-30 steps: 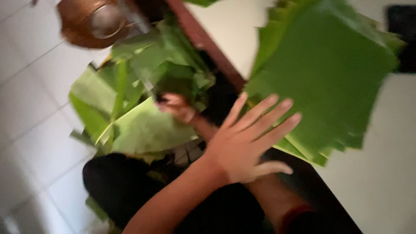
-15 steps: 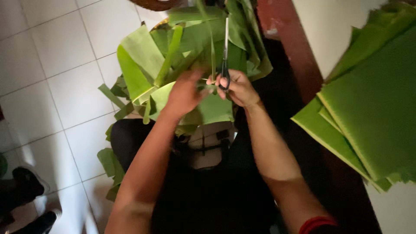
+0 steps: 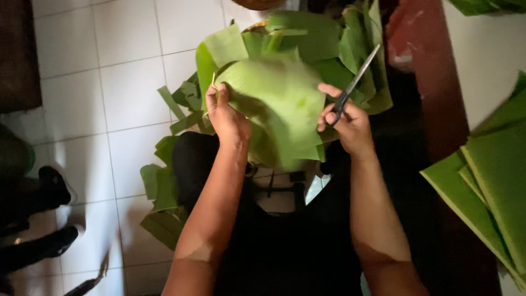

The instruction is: The person trims large green leaves using scissors. They pick up individual leaves from a pile, cut them into rectangular shapes, and stack the trimmed leaves to the side.

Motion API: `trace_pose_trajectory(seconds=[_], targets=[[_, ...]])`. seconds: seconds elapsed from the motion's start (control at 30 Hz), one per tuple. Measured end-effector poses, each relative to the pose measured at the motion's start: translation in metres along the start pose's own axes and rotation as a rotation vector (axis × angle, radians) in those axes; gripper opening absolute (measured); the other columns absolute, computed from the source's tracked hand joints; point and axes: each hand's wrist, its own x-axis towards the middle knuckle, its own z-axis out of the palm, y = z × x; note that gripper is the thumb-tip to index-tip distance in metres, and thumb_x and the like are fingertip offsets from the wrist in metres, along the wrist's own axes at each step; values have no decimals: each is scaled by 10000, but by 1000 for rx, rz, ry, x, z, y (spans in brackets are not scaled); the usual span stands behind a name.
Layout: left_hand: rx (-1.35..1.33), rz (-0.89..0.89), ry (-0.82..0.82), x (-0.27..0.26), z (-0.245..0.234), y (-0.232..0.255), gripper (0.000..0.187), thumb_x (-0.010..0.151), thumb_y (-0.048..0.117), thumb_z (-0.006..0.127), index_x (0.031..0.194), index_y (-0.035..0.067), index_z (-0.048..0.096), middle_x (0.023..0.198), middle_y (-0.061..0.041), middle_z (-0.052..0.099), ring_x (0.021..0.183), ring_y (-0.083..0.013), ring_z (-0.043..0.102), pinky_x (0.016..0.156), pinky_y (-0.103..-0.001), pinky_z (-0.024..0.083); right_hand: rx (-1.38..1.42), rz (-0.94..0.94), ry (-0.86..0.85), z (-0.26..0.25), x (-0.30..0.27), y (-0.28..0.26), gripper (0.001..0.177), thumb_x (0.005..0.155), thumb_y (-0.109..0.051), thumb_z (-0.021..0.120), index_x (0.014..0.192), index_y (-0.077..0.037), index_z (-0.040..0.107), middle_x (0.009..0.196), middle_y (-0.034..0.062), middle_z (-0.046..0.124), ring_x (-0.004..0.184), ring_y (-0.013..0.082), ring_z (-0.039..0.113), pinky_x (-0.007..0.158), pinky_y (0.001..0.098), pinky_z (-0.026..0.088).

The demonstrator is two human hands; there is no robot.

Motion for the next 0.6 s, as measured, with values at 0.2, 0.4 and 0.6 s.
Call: trace_pose_trajectory(seconds=[0.2,0.4,0.6], targets=[[-130,-21,-104,6,33,50,166,1075,170,526,1226,119,570,1173,-57,620,1125,-217,597,1010,-426,544,134,35,41,-5,-1,6,284,982,-228,788,1031,26,669,1476,245,573,853,205,675,745,375,598],[-415,-185,-72,-20,63,58,372,1115,185,437,1397,-55,468,1356,-238,577,1264,-341,588,1082,-461,554,369,141,-179,-7,-6,6,306,964,-275,812,1044,-5,693,1455,243,592,970,248,699,782,429,623],[-787,-576,96,-36,1,-18,485,1093,194,426,1483,-95,427,1434,-334,525,1316,-417,548,1065,-513,535,112,613,-88,29,0,31,321,914,-302,708,1133,-67,690,1448,92,569,1228,297,669,873,445,639]])
